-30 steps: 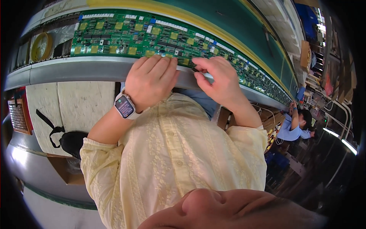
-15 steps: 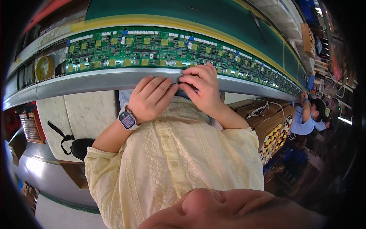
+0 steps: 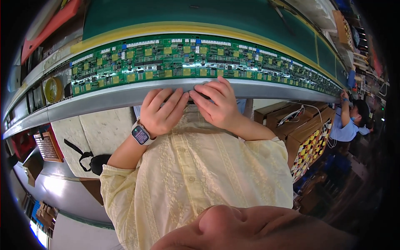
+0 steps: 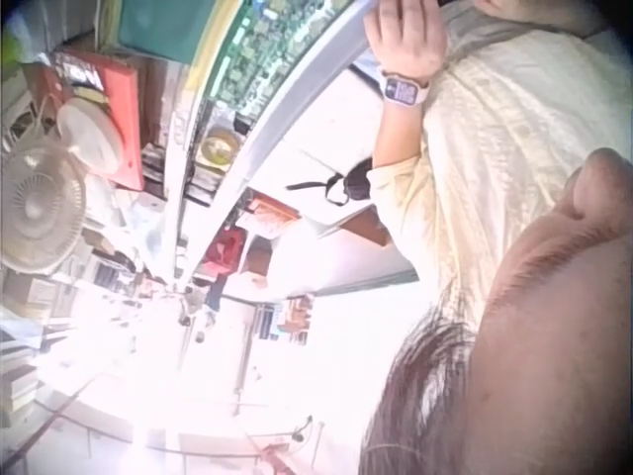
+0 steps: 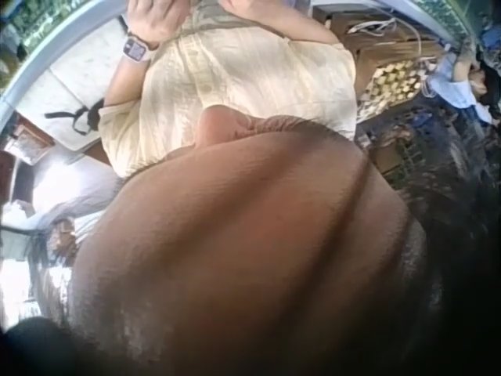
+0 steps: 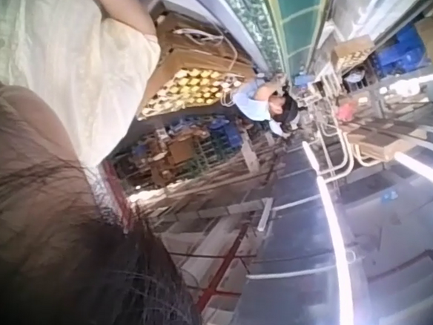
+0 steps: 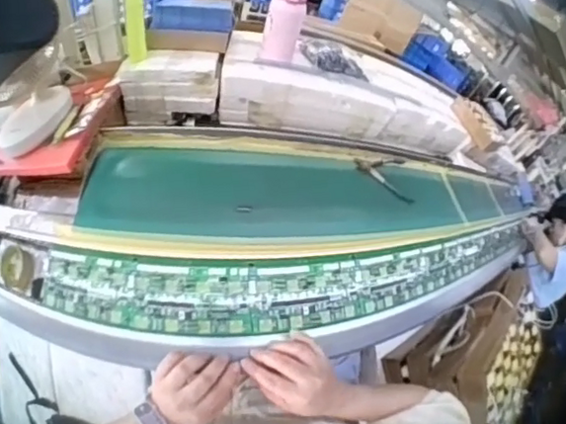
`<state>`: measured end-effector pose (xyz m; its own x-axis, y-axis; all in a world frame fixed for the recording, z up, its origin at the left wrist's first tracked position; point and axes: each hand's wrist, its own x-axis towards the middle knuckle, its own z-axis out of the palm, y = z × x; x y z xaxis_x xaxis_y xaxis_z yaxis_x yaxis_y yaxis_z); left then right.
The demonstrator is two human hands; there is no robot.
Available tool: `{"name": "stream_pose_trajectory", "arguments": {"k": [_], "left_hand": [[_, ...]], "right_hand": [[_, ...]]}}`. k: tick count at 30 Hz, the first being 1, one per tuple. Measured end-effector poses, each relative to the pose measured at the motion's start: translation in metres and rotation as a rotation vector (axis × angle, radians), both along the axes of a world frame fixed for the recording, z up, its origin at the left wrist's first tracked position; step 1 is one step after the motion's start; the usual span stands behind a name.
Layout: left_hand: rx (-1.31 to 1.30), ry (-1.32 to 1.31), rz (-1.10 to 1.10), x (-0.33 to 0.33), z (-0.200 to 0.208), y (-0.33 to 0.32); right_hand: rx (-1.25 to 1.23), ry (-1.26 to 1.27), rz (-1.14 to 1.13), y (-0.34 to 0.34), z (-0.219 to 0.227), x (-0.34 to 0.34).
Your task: The person assembles electronic components onto printed circuit boards by hand, taking components from plastic bins and placing them onto PCBs that are moving along a conveyor belt.
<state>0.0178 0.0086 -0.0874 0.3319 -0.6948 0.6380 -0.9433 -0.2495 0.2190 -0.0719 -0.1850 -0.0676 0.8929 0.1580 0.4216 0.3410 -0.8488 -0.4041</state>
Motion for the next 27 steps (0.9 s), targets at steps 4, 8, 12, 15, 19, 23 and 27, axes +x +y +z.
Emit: {"name": "stream_pose_trajectory", "arguments": {"k": [4, 8, 12, 15, 19, 23, 27], "left_hand": [[-0.022, -0.003, -0.016, 0.0012, -0.0021, -0.0015], [-0.021, 0.045, -0.012, -0.0002, -0.0010, -0.0011], [-0.044, 0.072, -0.022, 0.0012, -0.0009, -0.0021], [-0.051, 0.098, -0.027, 0.0015, -0.0001, -0.0024], [-0.071, 0.115, -0.020, 0.0014, 0.0013, -0.0040], [-0.074, 0.109, -0.023, 0.0033, 0.0048, -0.0058], [-0.080, 0.126, -0.004, 0.0027, 0.0068, -0.0075]], "right_hand": [[0.025, -0.013, -0.010, 0.0004, 0.0008, 0.0004], [0.050, -0.011, -0.007, 0.0017, 0.0006, 0.0015], [0.058, 0.000, -0.009, 0.0023, 0.0016, 0.0030], [0.078, 0.004, -0.016, 0.0028, 0.0019, 0.0039], [0.090, -0.006, -0.012, 0.0032, 0.0038, 0.0059], [0.085, -0.004, -0.022, 0.0042, 0.0069, 0.0083], [0.083, -0.006, -0.025, 0.0051, 0.0071, 0.0099]]}}
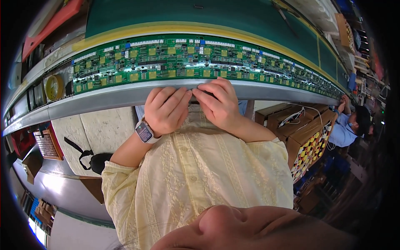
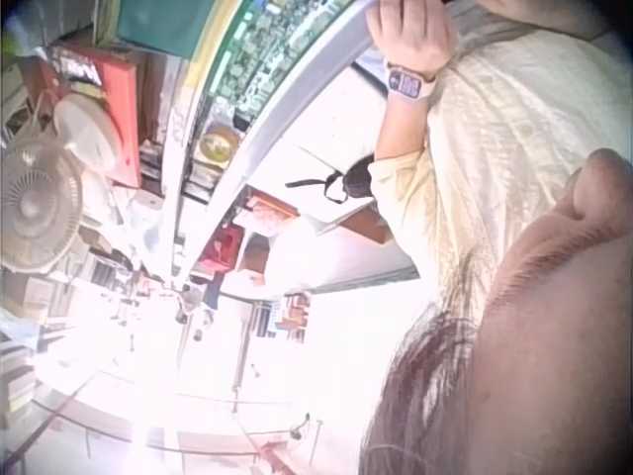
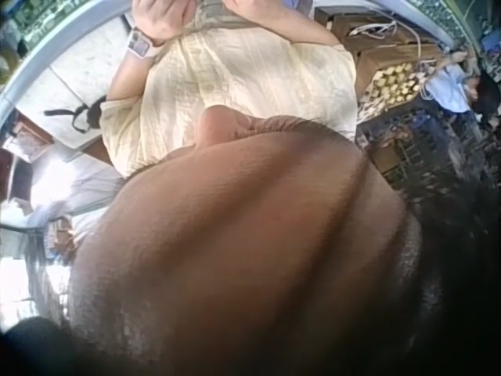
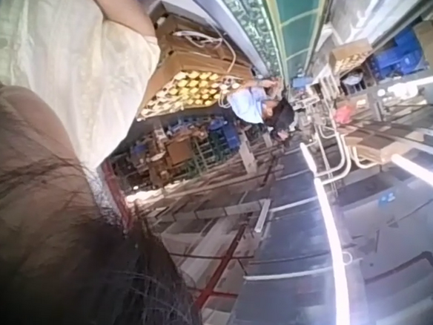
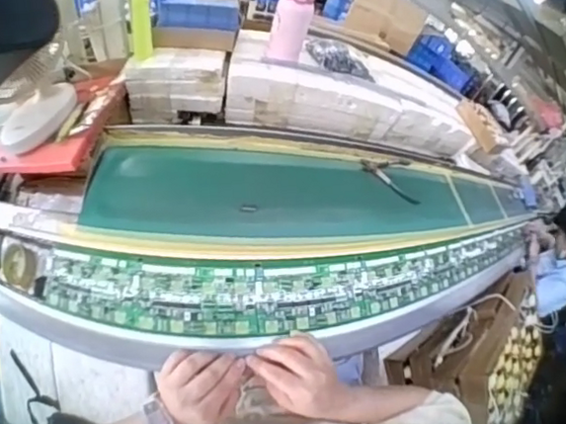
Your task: The person assembles electronic components onto printed circuit boards by hand, taking components from plastic bins and placing them onto PCBs that are moving along a conveyor belt.
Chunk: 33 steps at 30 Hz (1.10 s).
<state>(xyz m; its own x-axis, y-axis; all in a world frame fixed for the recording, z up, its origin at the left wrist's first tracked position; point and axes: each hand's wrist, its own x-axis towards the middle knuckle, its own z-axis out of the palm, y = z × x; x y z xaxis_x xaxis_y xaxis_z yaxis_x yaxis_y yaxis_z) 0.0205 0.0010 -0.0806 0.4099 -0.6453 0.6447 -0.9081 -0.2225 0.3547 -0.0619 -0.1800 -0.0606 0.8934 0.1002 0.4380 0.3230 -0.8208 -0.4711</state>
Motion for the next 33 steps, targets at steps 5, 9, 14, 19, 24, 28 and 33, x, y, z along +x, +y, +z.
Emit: {"name": "stream_pose_trajectory", "arguments": {"k": [5, 9, 14, 19, 24, 28, 33], "left_hand": [[-0.003, 0.009, 0.010, 0.000, 0.001, -0.001], [-0.011, 0.037, 0.000, 0.001, 0.004, 0.000], [-0.052, 0.253, -0.012, -0.001, 0.018, 0.004], [-0.138, 0.753, 0.000, -0.003, 0.033, 0.009], [-0.216, 1.082, -0.004, -0.004, 0.039, 0.014], [-0.548, 1.562, -0.178, -0.006, 0.024, 0.015], [-0.619, 1.708, -0.302, -0.002, 0.017, 0.019]], "right_hand": [[0.026, -0.036, 0.011, 0.000, -0.001, 0.005], [0.035, 0.000, -0.007, -0.002, 0.005, 0.014], [0.018, 0.121, 0.120, -0.010, 0.018, 0.023], [-0.022, 0.118, 0.253, -0.009, 0.046, 0.033], [0.085, 0.155, 0.287, -0.002, 0.052, 0.043], [0.428, 0.300, 0.246, 0.001, 0.042, 0.042], [0.782, 0.505, 0.233, 0.004, 0.035, 0.043]]}}
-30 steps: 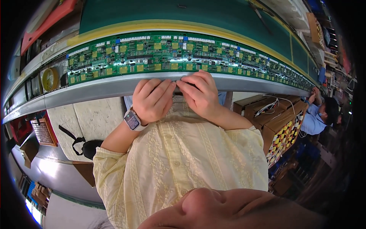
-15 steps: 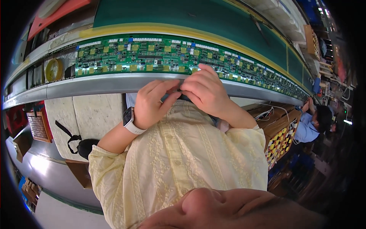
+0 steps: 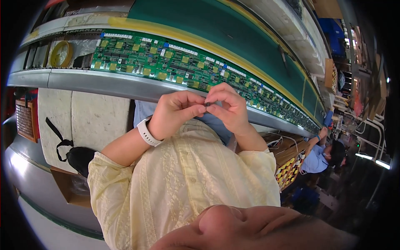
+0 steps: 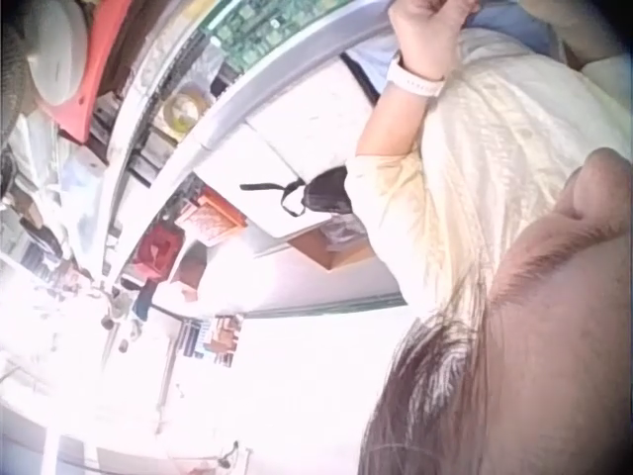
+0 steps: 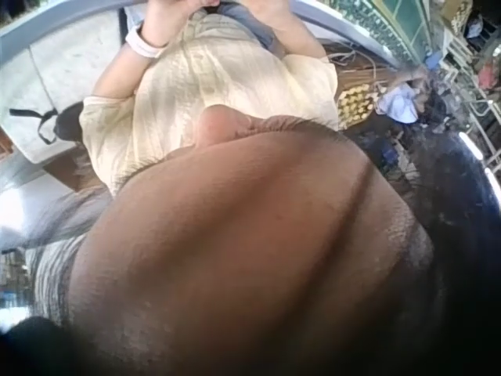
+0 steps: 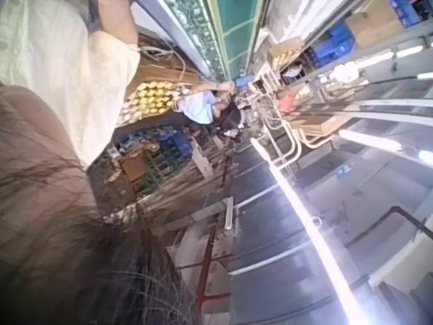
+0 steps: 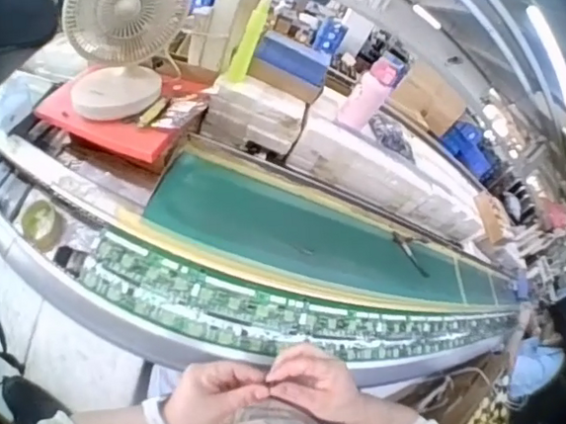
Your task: The person assembles electronic components onto printed circuit boards by hand, taking components from plastic bins and placing them onto PCBs that are moving along a conveyor belt.
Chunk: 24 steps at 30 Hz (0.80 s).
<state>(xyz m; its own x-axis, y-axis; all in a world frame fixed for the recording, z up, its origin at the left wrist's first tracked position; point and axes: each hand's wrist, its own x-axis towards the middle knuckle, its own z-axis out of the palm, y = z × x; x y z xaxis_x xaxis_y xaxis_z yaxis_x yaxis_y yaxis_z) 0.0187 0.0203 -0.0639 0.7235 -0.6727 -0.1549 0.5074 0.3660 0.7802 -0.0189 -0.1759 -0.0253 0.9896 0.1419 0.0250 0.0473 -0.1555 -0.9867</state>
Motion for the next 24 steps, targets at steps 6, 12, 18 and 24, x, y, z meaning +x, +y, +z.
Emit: {"name": "stream_pose_trajectory", "arguments": {"k": [6, 12, 18, 24], "left_hand": [[0.563, -1.016, 0.512, 0.028, 0.005, 0.027], [0.924, -1.407, 0.603, 0.056, -0.010, 0.046], [0.938, -1.389, 0.588, 0.058, -0.012, 0.047], [0.933, -1.340, 0.540, 0.057, -0.007, 0.048]], "right_hand": [[-0.728, -0.390, -0.087, 0.003, 0.005, 0.032], [-0.979, -0.451, -0.048, 0.007, -0.010, 0.052], [-1.114, -0.453, 0.078, 0.007, 0.000, 0.062], [-1.197, -0.466, 0.147, 0.007, 0.002, 0.066]]}}
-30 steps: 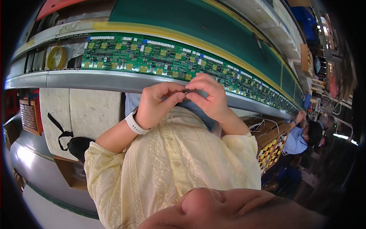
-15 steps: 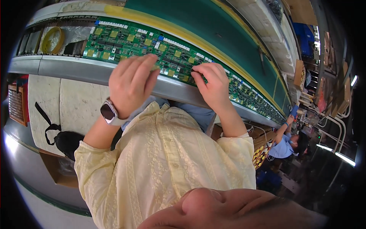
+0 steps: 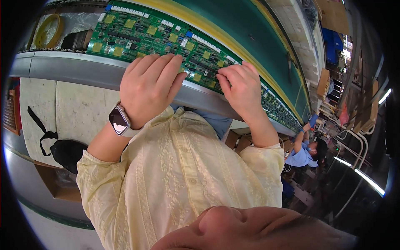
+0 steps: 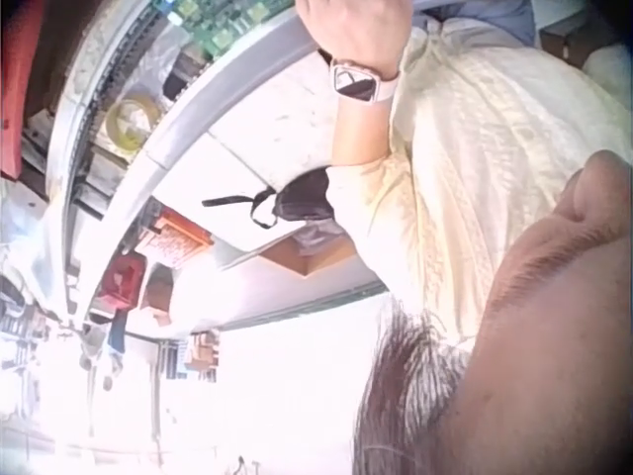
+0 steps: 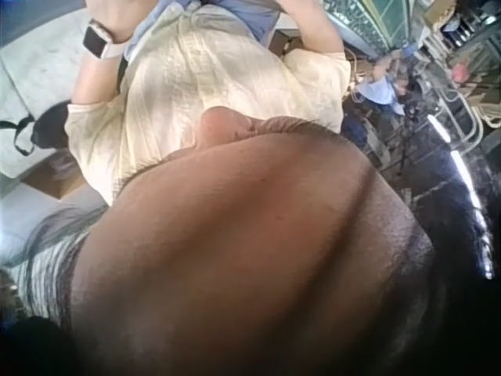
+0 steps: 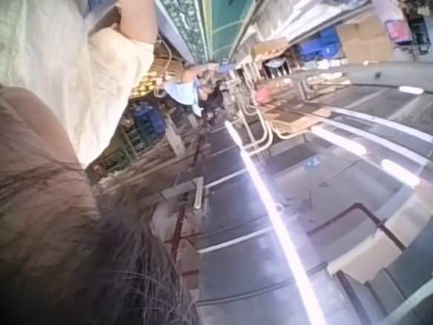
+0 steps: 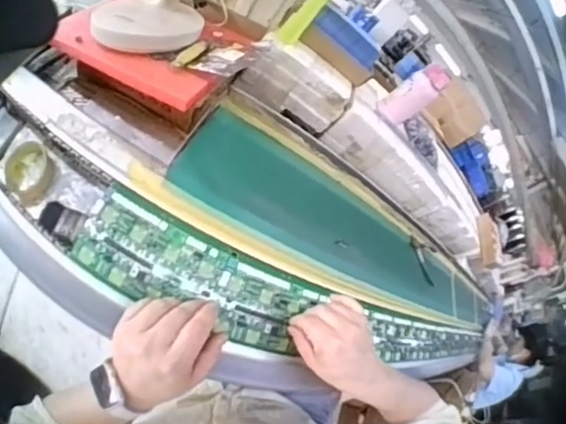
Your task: The person assembles electronic components onto printed circuit boards by hand, taking components from plastic bins and placing them onto PCBs that are moving along a conveyor belt.
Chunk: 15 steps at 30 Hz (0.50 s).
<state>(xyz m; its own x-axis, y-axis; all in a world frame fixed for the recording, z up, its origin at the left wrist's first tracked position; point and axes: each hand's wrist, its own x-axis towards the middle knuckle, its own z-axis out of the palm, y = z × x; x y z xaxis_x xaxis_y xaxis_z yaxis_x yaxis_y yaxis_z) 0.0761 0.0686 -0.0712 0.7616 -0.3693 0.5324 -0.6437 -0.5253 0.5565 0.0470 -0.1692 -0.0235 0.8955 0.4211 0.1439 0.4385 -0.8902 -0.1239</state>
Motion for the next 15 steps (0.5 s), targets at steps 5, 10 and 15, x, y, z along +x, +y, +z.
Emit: {"name": "stream_pose_trajectory", "arguments": {"k": [5, 10, 15], "left_hand": [[-0.001, 0.006, -0.006, -0.0003, -0.0016, 0.0005], [0.002, 0.014, -0.006, -0.0005, -0.0002, 0.0001], [0.011, 0.028, -0.004, -0.0009, -0.0005, 0.0004]], "right_hand": [[-0.044, 0.036, 0.012, -0.0002, 0.0026, 0.0020], [-0.049, 0.039, 0.012, 0.0000, 0.0035, 0.0018], [-0.087, 0.002, 0.022, 0.0031, 0.0029, 0.0015]]}}
